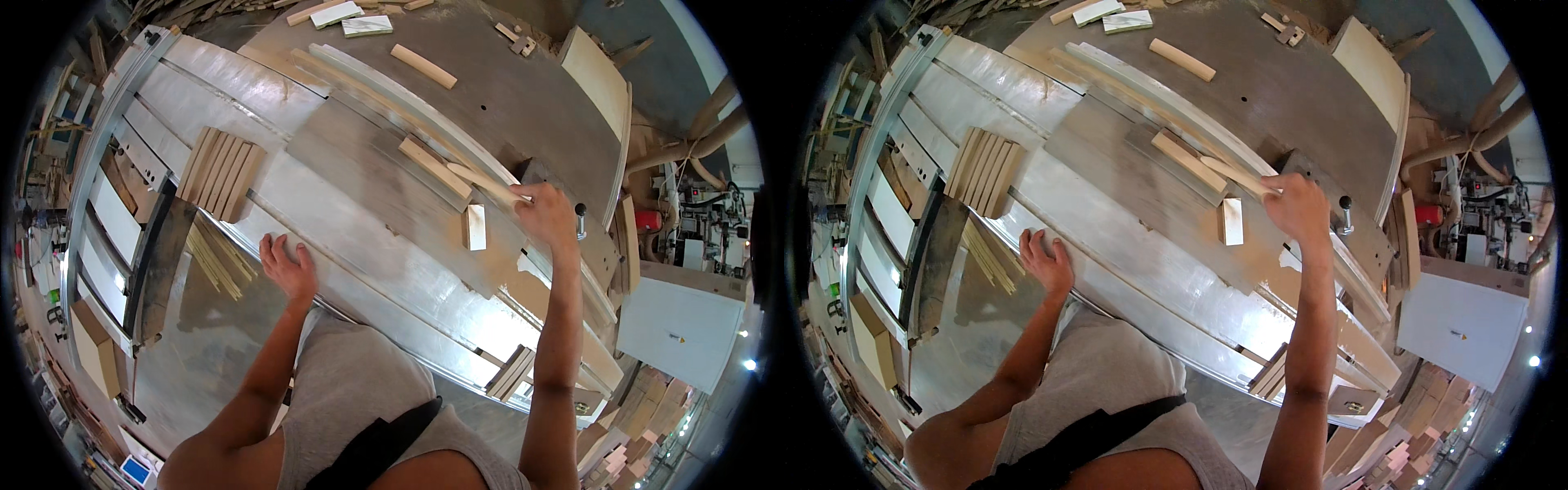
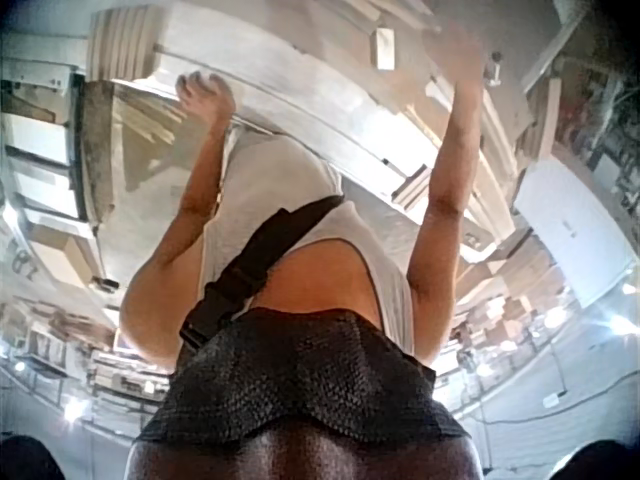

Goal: The person holds a wooden dowel and places it onto various small wooden pieces on a workbench, then aligns the pieces with the edge of the workbench.

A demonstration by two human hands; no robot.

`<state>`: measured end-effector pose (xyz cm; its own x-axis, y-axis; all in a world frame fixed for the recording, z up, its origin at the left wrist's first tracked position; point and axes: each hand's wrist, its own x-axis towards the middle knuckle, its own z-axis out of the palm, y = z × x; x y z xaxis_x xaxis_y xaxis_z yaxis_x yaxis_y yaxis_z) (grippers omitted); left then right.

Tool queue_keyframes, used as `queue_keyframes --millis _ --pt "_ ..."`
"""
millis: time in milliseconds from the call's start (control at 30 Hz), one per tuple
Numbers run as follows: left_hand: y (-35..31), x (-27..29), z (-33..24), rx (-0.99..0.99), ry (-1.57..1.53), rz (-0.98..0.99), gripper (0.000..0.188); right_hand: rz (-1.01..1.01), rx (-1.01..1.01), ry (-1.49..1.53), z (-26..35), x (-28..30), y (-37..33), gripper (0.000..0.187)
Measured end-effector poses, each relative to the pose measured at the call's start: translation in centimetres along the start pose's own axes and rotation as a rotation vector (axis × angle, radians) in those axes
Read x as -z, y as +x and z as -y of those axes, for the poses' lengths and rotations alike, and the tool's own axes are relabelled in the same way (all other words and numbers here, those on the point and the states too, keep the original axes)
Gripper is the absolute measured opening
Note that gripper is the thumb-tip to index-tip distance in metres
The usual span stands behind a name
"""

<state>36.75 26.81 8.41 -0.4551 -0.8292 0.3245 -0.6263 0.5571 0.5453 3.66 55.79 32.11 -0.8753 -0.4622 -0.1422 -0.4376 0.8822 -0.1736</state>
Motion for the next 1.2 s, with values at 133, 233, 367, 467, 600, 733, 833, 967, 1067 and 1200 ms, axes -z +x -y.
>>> queue_keyframes --millis 133,233,367,467,600,733,833,967,1067,1200 --pt "-0.4 0.1 0.1 0.029 -0.006 0.000 0.043 -0.042 0.042 0.048 1.8 -1.6 1.1 0.031" --pt "-0.3 -0.2 0.2 0.041 -0.043 0.010 0.044 -0.025 0.022 0.077 4.0 -2.6 2.3 0.033" --pt "-0.4 0.3 0.0 0.035 -0.034 -0.032 0.043 0.001 0.099 0.005 8.4 -2.8 4.9 0.035" --pt "-1.0 -1.4 1.4 0.080 -0.248 0.005 0.044 0.017 0.051 0.003 9.6 -3.5 6.8 0.035" --pt "-1.2 -1.2 1.8 0.108 -0.276 0.023 0.045 -0.006 0.083 0.085 14.0 -5.5 7.4 0.037" --pt "-1.2 -1.4 2.6 0.090 -0.267 0.040 0.045 -0.124 0.105 0.225 15.4 -9.5 4.9 0.039" --pt "-0.8 -0.1 0.4 0.089 -0.136 0.042 0.045 -0.171 0.044 0.514 13.8 -13.6 -1.5 0.040" --pt "1.2 1.3 -0.4 0.038 -0.078 0.048 0.045 0.003 -0.121 0.564 11.2 -18.3 -13.5 0.041" --pt "4.5 0.4 -0.6 -0.172 -0.375 0.065 0.044 -0.001 -0.214 0.588 9.3 -21.0 -22.6 0.042" --pt "13.0 -3.8 -4.2 -0.370 -0.338 0.193 0.045 -0.104 -0.360 0.583 9.3 -24.0 -29.4 0.040"
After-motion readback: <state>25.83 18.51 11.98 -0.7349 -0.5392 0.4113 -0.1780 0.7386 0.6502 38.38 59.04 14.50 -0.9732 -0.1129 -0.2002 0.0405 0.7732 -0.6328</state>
